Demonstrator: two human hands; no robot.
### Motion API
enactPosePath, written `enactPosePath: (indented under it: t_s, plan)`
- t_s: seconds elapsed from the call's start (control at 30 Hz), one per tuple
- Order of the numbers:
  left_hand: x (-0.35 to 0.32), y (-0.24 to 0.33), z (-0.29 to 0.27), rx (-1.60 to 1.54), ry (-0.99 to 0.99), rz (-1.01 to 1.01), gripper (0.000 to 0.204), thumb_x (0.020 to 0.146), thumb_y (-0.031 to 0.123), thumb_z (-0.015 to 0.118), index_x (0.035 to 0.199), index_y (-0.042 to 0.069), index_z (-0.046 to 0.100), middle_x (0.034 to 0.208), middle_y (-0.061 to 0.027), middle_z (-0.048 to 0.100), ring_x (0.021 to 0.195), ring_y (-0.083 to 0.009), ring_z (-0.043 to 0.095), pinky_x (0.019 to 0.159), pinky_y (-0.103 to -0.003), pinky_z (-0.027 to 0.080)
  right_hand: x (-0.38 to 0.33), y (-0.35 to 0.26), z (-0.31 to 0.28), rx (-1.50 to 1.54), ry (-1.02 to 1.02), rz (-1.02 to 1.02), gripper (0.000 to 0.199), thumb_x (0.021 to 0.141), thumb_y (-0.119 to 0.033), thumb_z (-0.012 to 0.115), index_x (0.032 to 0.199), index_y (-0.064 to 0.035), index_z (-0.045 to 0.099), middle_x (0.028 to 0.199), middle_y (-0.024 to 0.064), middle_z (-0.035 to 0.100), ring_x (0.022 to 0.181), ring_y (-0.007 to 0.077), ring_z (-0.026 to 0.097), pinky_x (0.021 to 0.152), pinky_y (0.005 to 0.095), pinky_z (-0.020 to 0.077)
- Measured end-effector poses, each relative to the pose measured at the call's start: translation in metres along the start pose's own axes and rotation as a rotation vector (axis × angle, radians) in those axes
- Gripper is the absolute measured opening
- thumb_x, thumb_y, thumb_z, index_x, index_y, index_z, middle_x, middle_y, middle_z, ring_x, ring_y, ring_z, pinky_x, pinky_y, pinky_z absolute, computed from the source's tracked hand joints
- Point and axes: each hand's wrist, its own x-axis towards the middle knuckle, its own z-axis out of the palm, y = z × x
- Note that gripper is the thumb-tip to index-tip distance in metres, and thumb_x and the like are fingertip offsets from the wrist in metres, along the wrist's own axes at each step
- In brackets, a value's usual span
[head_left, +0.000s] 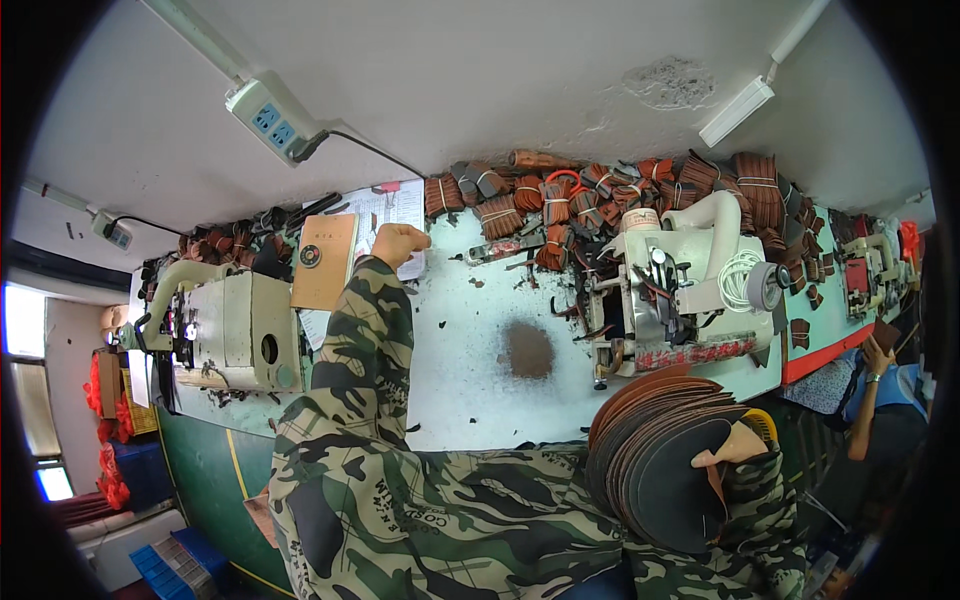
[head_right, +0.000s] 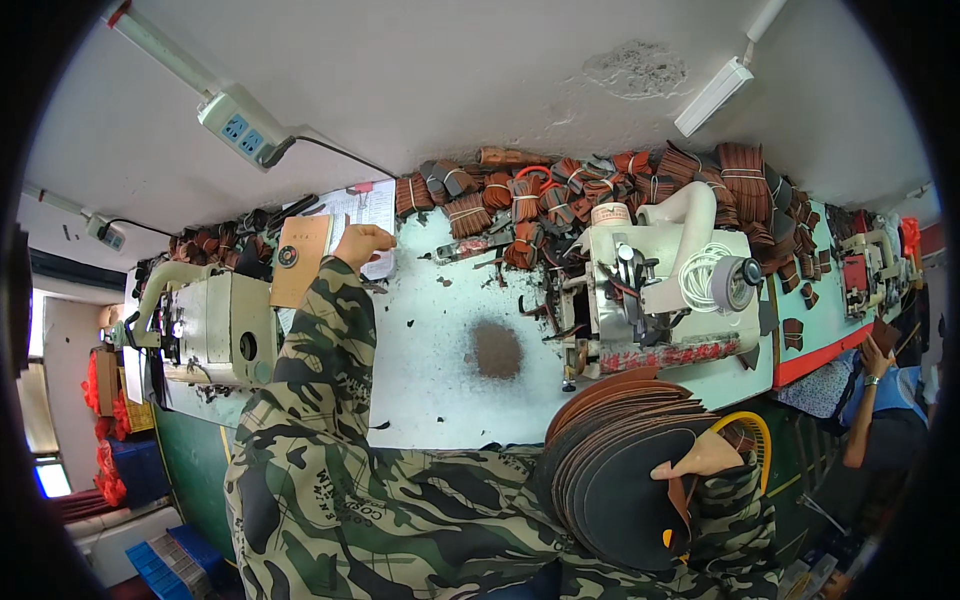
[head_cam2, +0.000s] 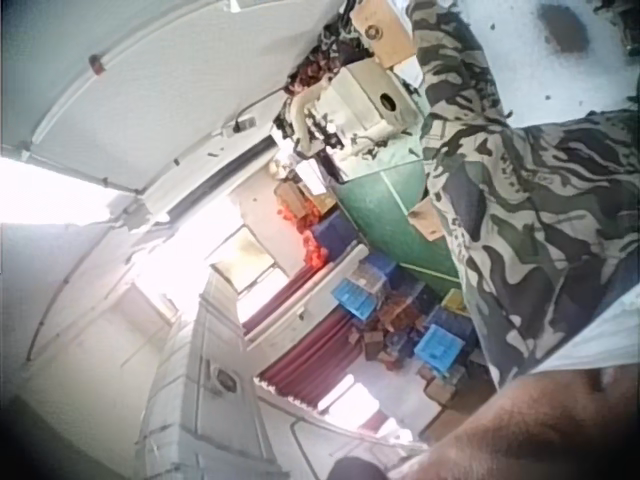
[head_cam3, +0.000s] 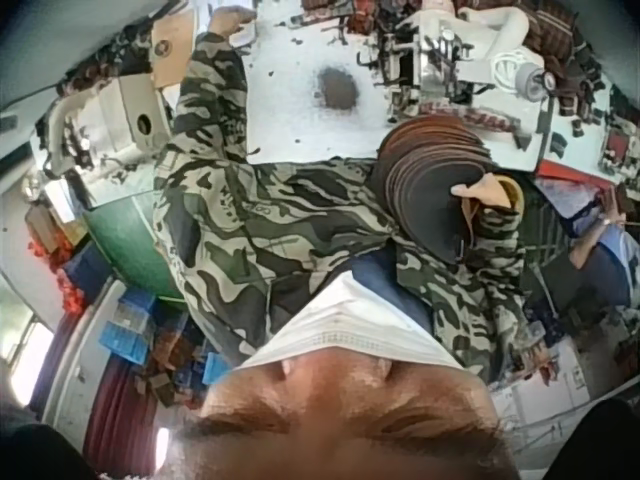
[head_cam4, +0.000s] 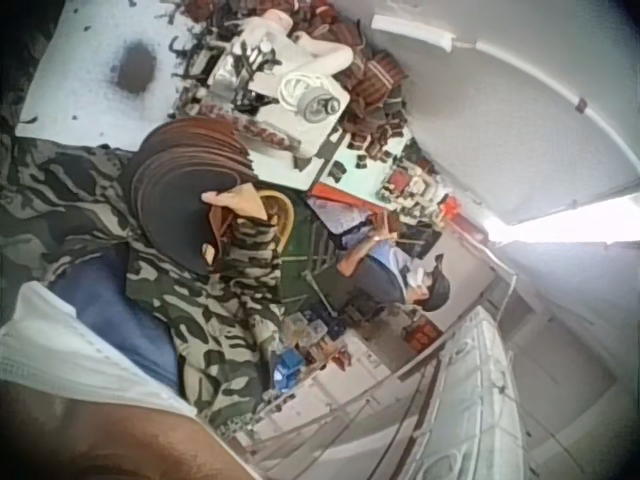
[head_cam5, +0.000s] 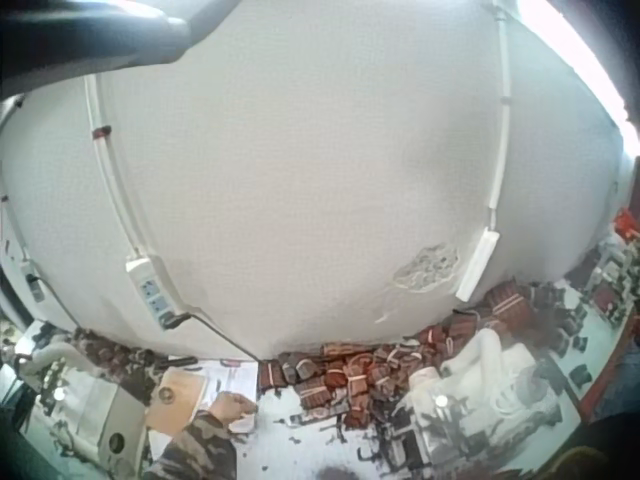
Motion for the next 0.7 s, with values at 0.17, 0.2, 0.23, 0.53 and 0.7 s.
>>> enactPosePath:
  t_s: [0.17, 0.2, 0.23, 0.53, 0.7]
  plan:
    - [-0.025, 0.011, 0.012, -0.143, -0.03, 0.03, 0.005, 0.076, 0.011, 0.066, 0.077, 0.007, 0.068, 0.076, -0.0029, 0.069, 0.072, -0.0111, 0.063, 0.066, -0.027, 0.045, -0.018, 0.023, -0.002, 0.001, 0.056, -0.045, 0.054, 0.062, -0.017, 0.085, 0.107, 0.0016, 0.061, 0.102, 0.0077, 0.064, 0.093, 0.0152, 0.056, 0.084, 0.0292, 0.0446]
    - [-0.029, 0.01, 0.012, -0.145, -0.002, 0.067, 0.005, 0.076, 0.011, 0.065, 0.077, 0.007, 0.068, 0.075, -0.0027, 0.069, 0.072, -0.0112, 0.063, 0.066, -0.027, 0.045, -0.02, 0.029, -0.003, 0.003, 0.069, -0.051, 0.054, 0.062, -0.017, 0.085, 0.107, 0.0016, 0.061, 0.102, 0.0077, 0.064, 0.092, 0.0151, 0.056, 0.084, 0.0291, 0.0446]
    - [-0.032, 0.008, 0.012, -0.211, -0.017, 0.102, 0.008, 0.075, 0.011, 0.065, 0.078, 0.005, 0.068, 0.073, -0.0042, 0.068, 0.069, -0.0121, 0.064, 0.062, -0.028, 0.048, -0.018, 0.032, -0.003, 0.005, 0.072, -0.057, 0.054, 0.062, -0.017, 0.085, 0.107, 0.0017, 0.061, 0.102, 0.0076, 0.064, 0.092, 0.0151, 0.056, 0.084, 0.0291, 0.0446]
    - [-0.183, 0.08, 0.213, 0.03, -0.952, 0.838, 0.015, 0.077, 0.009, 0.063, 0.088, -0.002, 0.064, 0.072, -0.0138, 0.064, 0.064, -0.0176, 0.061, 0.064, -0.033, 0.049, -0.008, 0.038, 0.01, 0.08, 0.061, -0.088, 0.052, 0.063, -0.014, 0.084, 0.107, 0.002, 0.061, 0.101, 0.0071, 0.064, 0.092, 0.0149, 0.056, 0.084, 0.0289, 0.0445]
    - [-0.213, 0.11, 0.234, 0.137, -0.673, 1.192, 0.02, 0.073, 0.021, 0.059, 0.084, 0.005, 0.063, 0.074, -0.012, 0.056, 0.071, -0.0323, 0.05, 0.066, -0.04, 0.041, 0.04, 0.025, 0.017, 0.277, -0.135, -0.232, 0.052, 0.063, -0.013, 0.083, 0.107, 0.0022, 0.061, 0.1, 0.0068, 0.064, 0.092, 0.0148, 0.056, 0.084, 0.0287, 0.0445]
